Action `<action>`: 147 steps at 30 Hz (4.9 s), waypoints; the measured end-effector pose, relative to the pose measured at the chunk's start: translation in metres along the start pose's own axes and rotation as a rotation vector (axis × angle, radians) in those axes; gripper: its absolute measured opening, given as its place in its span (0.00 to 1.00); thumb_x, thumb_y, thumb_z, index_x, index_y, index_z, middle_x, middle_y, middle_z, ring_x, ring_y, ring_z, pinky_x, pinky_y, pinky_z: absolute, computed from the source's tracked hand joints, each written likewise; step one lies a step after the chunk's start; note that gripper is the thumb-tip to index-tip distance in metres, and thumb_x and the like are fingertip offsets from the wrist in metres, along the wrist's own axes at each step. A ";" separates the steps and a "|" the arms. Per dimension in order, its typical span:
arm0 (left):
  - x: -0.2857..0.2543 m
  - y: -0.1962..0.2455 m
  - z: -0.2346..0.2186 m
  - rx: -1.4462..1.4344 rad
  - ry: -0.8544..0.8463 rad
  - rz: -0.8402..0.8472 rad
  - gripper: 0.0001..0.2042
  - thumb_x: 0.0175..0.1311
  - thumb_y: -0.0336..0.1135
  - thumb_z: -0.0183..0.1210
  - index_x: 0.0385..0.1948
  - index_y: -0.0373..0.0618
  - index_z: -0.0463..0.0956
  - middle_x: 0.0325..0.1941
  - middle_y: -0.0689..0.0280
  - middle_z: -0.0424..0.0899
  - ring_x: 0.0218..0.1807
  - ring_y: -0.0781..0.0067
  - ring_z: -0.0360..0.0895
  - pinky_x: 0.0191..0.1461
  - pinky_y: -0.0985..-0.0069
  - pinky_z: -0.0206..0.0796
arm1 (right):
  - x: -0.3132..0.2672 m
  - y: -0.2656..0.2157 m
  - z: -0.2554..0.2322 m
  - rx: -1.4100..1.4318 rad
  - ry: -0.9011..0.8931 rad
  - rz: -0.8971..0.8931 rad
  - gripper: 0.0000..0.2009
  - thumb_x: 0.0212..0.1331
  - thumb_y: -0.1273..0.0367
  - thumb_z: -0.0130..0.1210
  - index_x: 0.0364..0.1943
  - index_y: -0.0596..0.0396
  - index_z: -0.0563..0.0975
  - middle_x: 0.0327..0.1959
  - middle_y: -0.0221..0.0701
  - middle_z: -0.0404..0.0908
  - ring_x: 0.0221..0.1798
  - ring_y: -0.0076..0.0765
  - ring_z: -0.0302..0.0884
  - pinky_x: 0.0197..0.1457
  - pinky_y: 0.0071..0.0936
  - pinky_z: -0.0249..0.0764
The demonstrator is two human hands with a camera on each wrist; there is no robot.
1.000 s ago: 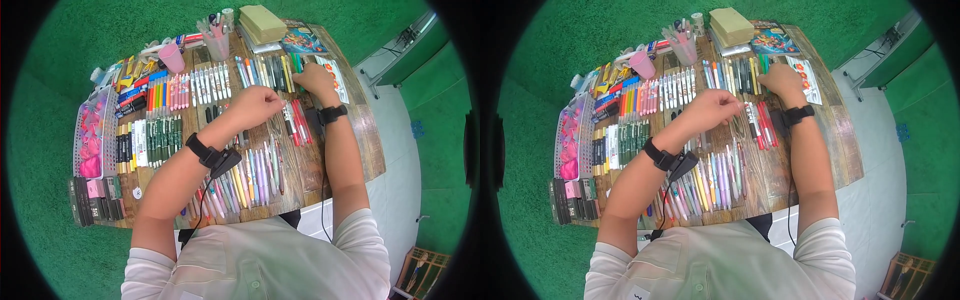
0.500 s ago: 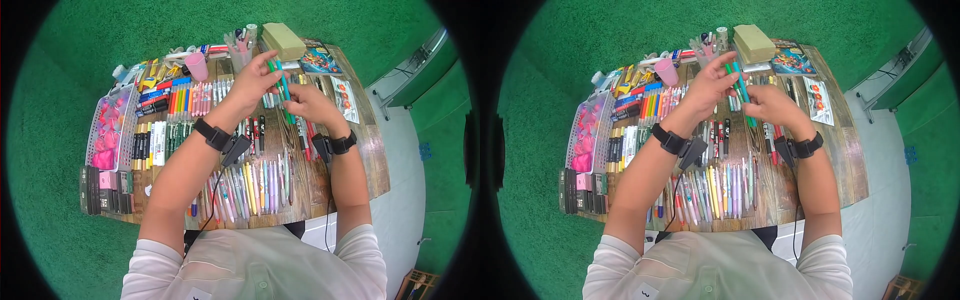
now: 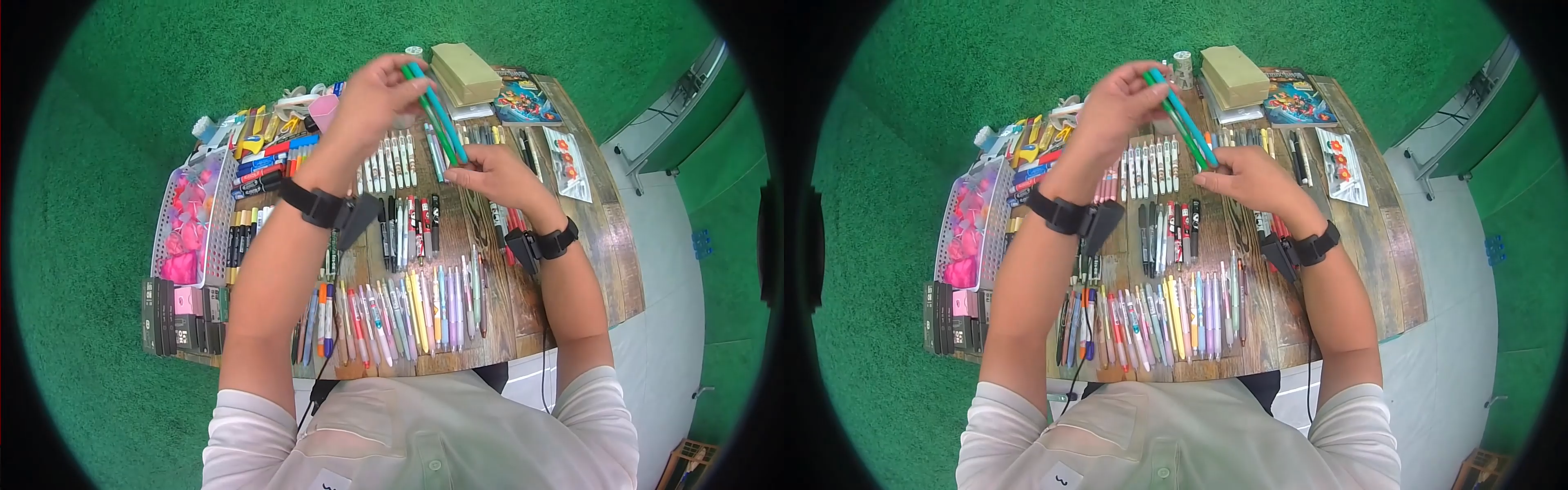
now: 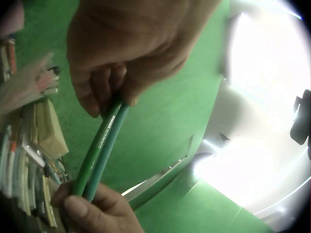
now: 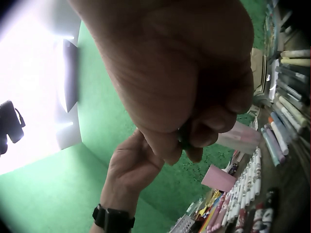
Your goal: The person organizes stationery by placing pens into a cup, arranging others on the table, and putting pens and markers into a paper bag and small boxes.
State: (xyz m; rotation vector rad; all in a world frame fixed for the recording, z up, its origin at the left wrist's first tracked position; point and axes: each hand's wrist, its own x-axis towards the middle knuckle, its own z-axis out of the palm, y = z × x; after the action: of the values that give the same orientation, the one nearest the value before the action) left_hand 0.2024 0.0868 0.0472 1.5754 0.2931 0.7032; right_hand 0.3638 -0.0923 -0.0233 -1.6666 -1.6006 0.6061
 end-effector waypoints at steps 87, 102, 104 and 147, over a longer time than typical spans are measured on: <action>0.038 -0.055 0.039 1.192 -0.151 0.525 0.11 0.67 0.37 0.60 0.43 0.40 0.85 0.48 0.54 0.86 0.52 0.49 0.82 0.56 0.59 0.74 | -0.020 0.072 -0.074 -0.787 0.420 0.605 0.16 0.57 0.56 0.61 0.37 0.53 0.88 0.37 0.44 0.89 0.42 0.52 0.87 0.46 0.46 0.81; 0.016 -0.123 0.031 1.360 -0.429 -0.002 0.19 0.53 0.36 0.72 0.46 0.40 0.82 0.48 0.46 0.84 0.54 0.43 0.81 0.59 0.57 0.72 | -0.008 0.087 -0.055 -0.686 0.161 0.694 0.18 0.53 0.58 0.64 0.39 0.58 0.88 0.37 0.41 0.90 0.45 0.50 0.89 0.49 0.45 0.82; 0.016 -0.121 0.029 1.312 -0.427 -0.041 0.19 0.53 0.37 0.73 0.46 0.40 0.82 0.49 0.46 0.83 0.54 0.43 0.81 0.59 0.57 0.72 | -0.007 0.087 -0.054 -0.692 0.172 0.696 0.19 0.53 0.57 0.64 0.40 0.58 0.88 0.38 0.42 0.90 0.45 0.50 0.89 0.49 0.45 0.82; 0.015 -0.107 0.018 1.185 -0.420 -0.142 0.15 0.58 0.37 0.69 0.44 0.42 0.85 0.44 0.56 0.90 0.49 0.54 0.86 0.54 0.62 0.76 | -0.002 0.072 -0.040 -0.715 0.220 0.729 0.21 0.52 0.55 0.61 0.40 0.60 0.87 0.43 0.49 0.88 0.48 0.57 0.87 0.52 0.48 0.81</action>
State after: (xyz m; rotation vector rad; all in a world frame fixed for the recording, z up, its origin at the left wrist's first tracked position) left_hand 0.2485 0.0963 -0.0522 2.7241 0.5501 -0.0016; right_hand 0.4397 -0.0987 -0.0538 -2.7798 -1.0651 0.1544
